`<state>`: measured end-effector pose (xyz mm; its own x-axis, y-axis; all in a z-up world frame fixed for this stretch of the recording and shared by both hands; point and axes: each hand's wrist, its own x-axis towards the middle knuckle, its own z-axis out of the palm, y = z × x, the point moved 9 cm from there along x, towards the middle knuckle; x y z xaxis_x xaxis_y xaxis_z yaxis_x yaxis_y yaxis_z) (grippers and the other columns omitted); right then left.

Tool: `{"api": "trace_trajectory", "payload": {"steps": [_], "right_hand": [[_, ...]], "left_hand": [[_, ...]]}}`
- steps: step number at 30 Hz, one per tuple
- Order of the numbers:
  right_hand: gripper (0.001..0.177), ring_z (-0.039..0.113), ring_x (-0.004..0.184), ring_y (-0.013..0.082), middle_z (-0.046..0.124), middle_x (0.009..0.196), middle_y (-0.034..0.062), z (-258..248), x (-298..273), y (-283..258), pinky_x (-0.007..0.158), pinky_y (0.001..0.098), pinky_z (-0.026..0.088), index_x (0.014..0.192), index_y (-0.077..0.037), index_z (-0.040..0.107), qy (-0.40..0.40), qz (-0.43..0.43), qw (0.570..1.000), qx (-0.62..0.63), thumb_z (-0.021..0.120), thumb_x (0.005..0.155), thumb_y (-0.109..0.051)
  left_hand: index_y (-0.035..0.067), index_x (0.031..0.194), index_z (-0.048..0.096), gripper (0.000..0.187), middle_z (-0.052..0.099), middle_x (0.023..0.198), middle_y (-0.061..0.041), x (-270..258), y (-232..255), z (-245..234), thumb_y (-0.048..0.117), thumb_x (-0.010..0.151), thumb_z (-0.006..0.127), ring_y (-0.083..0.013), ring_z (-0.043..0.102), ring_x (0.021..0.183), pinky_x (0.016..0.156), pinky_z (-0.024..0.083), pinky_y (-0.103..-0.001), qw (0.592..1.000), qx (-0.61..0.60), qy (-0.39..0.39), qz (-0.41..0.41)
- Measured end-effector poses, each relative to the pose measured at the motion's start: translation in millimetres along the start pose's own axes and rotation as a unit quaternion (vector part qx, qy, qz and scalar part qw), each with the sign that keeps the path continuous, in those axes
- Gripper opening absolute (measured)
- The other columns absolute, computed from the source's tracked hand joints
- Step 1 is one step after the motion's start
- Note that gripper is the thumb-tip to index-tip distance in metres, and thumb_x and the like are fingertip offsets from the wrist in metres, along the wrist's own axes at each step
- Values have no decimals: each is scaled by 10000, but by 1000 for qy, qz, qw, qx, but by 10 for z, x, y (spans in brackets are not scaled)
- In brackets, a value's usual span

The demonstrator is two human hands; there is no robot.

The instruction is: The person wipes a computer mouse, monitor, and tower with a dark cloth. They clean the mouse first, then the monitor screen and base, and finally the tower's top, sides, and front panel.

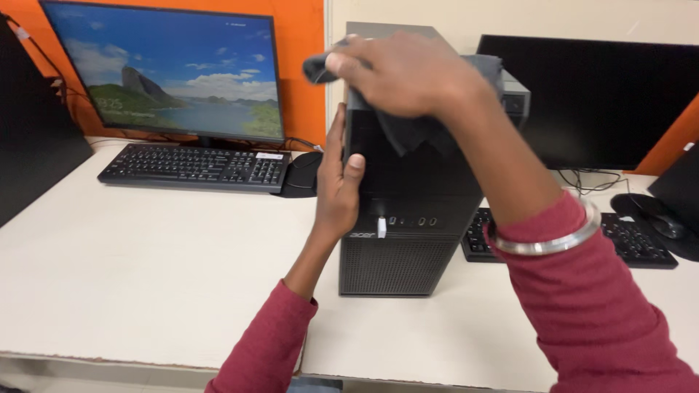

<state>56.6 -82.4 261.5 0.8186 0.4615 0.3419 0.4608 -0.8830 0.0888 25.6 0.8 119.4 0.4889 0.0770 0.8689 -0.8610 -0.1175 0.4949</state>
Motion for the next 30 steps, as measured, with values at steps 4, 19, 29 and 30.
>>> {"api": "trace_trajectory", "payload": {"steps": [4,19,29,30], "right_hand": [[486,523,1355,373,534,1525,118,-173,-539,-127,1112,524,387,1460,-237,579,195,-185,963,20,421,1075,-488],[801,575,1219,419,629,1262,215,37,-52,788,951,633,426,1443,-156,539,-50,84,995,37,306,956,-748],[586,647,1224,338,666,1376,113,-188,-590,-384,991,489,506,1368,-141,666,273,-154,950,-15,350,1097,-553],[624,627,1262,343,643,1422,124,-184,-769,-448,1049,483,488,1413,-105,651,326,-187,926,-43,338,1129,-564]], "left_hand": [[8,1645,217,853,336,1687,-238,14,-21,17,619,1074,383,-351,371,1575,1286,321,-427,999,-31,-14,-8],[21,1648,217,863,250,1736,-207,-17,-17,25,665,1082,307,-369,225,1638,1337,205,-453,1000,18,-3,6],[-17,1640,210,879,275,1707,-202,-23,-141,35,666,1086,190,-335,272,1608,1328,216,-432,987,-162,-7,1],[-17,1634,229,875,299,1693,-199,-23,-210,27,662,1084,177,-332,290,1596,1321,224,-426,980,-196,-5,-19]]}}
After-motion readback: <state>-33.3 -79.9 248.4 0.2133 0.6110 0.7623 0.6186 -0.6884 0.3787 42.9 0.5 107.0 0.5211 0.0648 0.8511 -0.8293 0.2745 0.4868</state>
